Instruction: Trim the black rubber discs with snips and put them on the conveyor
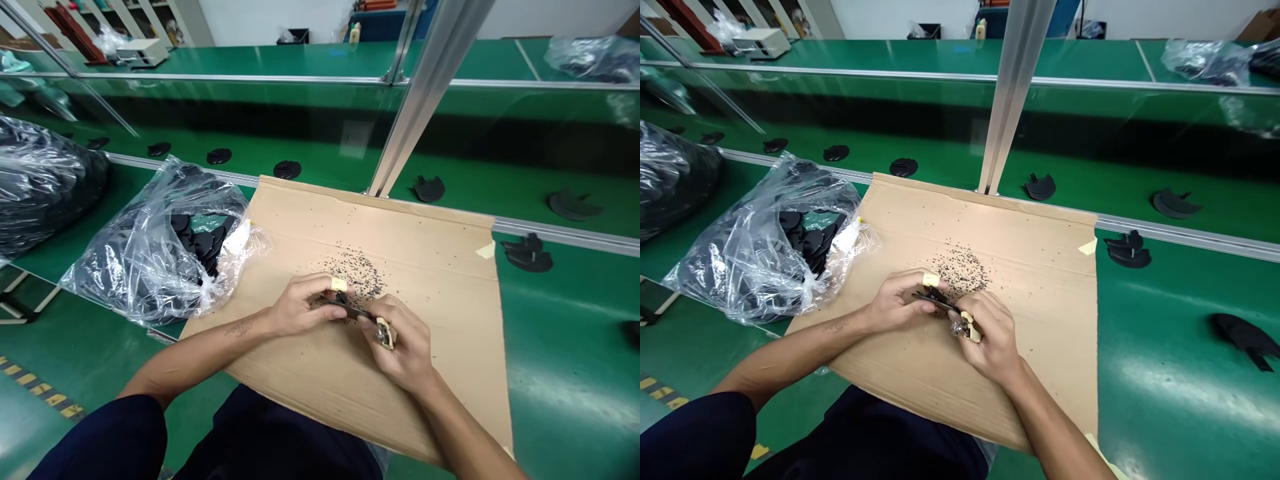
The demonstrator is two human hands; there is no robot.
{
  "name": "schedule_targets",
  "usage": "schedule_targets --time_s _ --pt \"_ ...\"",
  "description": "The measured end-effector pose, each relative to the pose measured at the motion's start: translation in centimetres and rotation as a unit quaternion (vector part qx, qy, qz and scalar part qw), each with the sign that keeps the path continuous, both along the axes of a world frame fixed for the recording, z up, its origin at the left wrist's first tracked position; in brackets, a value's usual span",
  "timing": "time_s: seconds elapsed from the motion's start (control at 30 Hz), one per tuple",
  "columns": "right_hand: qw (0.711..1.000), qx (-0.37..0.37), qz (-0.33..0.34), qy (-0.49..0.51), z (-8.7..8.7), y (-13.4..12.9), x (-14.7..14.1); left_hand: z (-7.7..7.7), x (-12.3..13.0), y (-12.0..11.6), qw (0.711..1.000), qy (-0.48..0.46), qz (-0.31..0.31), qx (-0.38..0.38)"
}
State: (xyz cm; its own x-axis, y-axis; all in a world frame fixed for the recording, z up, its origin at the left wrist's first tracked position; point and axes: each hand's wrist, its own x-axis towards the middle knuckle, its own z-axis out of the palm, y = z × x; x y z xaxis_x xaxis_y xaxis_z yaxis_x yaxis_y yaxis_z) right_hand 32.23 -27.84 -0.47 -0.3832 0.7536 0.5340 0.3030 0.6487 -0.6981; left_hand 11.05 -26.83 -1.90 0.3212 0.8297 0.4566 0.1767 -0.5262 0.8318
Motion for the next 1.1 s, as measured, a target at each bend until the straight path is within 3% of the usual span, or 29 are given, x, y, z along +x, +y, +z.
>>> schedule_targets --time_s 0.33,0.53,0.73,0.83,0.93,1.1 --pt "0.996 0.070 0.023 -0.057 -0.3 0.4 0.3 0.5 0.1 0.4 0.994 0.001 -0.010 0.113" --pt "0.995 0.061 0.051 -0.054 -0.2 0.6 0.2 0.9 -0.1 0.0 0.987 -0.006 0.012 0.160" --pt "0.998 0.034 0.033 -0.036 -0.5 0.4 0.1 0.9 -0.2 0.2 0.995 0.009 -0.005 0.104" --pt "0.999 0.006 0.027 -0.019 -0.3 0.2 0.0 0.8 -0.2 -0.1 0.998 0.001 -0.037 0.050" --pt "0.999 -0.023 0.019 -0.011 0.2 0.3 0.0 0.6 -0.3 -0.4 0.999 -0.015 -0.032 -0.008" --pt "0.997 -0.032 -0.039 -0.060 0.4 1.3 0.7 0.6 -0.6 0.3 0.996 0.049 0.012 0.073"
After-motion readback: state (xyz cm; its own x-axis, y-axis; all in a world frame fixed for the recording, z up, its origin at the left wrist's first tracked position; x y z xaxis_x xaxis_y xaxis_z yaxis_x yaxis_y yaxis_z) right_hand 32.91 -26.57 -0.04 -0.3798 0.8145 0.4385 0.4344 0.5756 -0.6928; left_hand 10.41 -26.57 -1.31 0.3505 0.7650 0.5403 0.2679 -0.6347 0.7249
